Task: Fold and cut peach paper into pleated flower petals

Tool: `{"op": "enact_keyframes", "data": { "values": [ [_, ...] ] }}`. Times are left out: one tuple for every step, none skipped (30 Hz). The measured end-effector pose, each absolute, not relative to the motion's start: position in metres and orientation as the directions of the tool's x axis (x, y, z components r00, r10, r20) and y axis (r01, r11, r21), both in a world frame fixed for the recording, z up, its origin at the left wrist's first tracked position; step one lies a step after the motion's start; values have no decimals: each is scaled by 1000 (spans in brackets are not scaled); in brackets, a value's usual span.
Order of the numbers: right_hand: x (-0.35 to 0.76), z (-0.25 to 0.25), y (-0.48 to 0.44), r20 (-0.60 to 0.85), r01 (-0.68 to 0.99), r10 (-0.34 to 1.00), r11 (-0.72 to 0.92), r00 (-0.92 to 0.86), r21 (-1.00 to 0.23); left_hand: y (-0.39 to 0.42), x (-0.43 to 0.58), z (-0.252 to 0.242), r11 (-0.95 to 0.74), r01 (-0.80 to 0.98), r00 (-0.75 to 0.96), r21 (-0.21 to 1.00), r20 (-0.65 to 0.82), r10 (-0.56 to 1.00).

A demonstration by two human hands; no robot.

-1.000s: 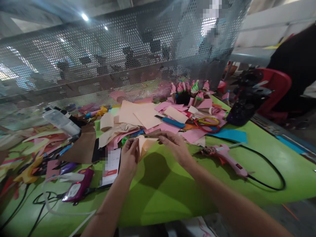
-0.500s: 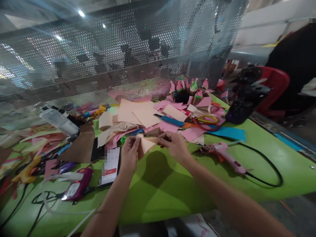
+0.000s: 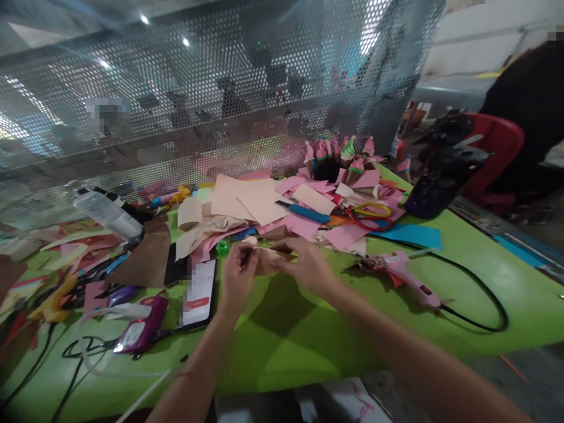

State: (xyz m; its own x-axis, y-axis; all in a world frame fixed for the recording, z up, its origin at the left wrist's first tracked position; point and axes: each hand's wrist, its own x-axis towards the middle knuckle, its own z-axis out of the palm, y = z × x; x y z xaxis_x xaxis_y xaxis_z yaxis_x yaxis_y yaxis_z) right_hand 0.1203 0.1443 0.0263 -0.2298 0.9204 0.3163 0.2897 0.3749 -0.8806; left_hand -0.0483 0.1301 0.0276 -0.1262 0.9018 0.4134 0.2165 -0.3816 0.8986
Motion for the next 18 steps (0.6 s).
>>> {"op": "enact_keyframes", "data": {
  "values": [
    [120,25,146,292,277,929,349,-227,-895,130,-48,28,-380,206,-125,902,409,904],
    [121,24,147,266,260,937,321,-225,-910,131,-49,28,-372,194,-126,908,399,908],
    [122,23,149,244,239,944,295,-221,-925,131,-49,29,-361,181,-127,915,386,914],
    [123,24,150,228,216,951,273,-210,-937,132,-50,29,-350,169,-128,921,373,919],
    [124,24,151,218,194,956,256,-198,-947,132,-50,29,-339,158,-128,927,360,924],
    [125,26,152,209,173,959,242,-192,-955,133,-51,29,-331,147,-130,932,350,928],
    [126,27,152,199,156,961,231,-194,-960,133,-51,29,-324,136,-129,936,341,931],
    [126,28,151,189,141,961,220,-201,-965,134,-51,29,-318,125,-130,940,333,934],
    [126,30,151,179,129,961,209,-213,-969,134,-51,28,-312,117,-129,943,326,937],
    [125,30,150,168,121,960,199,-226,-973,134,-51,28,-306,114,-127,945,320,939],
    [125,31,150,157,117,959,189,-235,-975,134,-51,28,-303,113,-122,946,316,941],
    [124,31,150,147,119,961,179,-236,-977,134,-51,28,-306,114,-116,945,319,941],
    [123,31,150,137,123,964,169,-230,-978,134,-50,28,-311,113,-110,943,324,940],
    [123,30,150,128,126,967,158,-218,-979,134,-50,27,-316,110,-104,942,327,939],
    [122,30,150,122,122,972,148,-203,-981,135,-50,27,-316,104,-98,943,326,940],
    [121,29,150,119,112,975,142,-188,-984,135,-49,26,-313,97,-94,945,321,942],
    [121,28,150,122,98,977,141,-175,-985,135,-49,26,-304,90,-91,948,312,946],
    [121,27,150,128,83,978,143,-166,-986,135,-49,25,-292,84,-90,953,299,950]
  ]
}}
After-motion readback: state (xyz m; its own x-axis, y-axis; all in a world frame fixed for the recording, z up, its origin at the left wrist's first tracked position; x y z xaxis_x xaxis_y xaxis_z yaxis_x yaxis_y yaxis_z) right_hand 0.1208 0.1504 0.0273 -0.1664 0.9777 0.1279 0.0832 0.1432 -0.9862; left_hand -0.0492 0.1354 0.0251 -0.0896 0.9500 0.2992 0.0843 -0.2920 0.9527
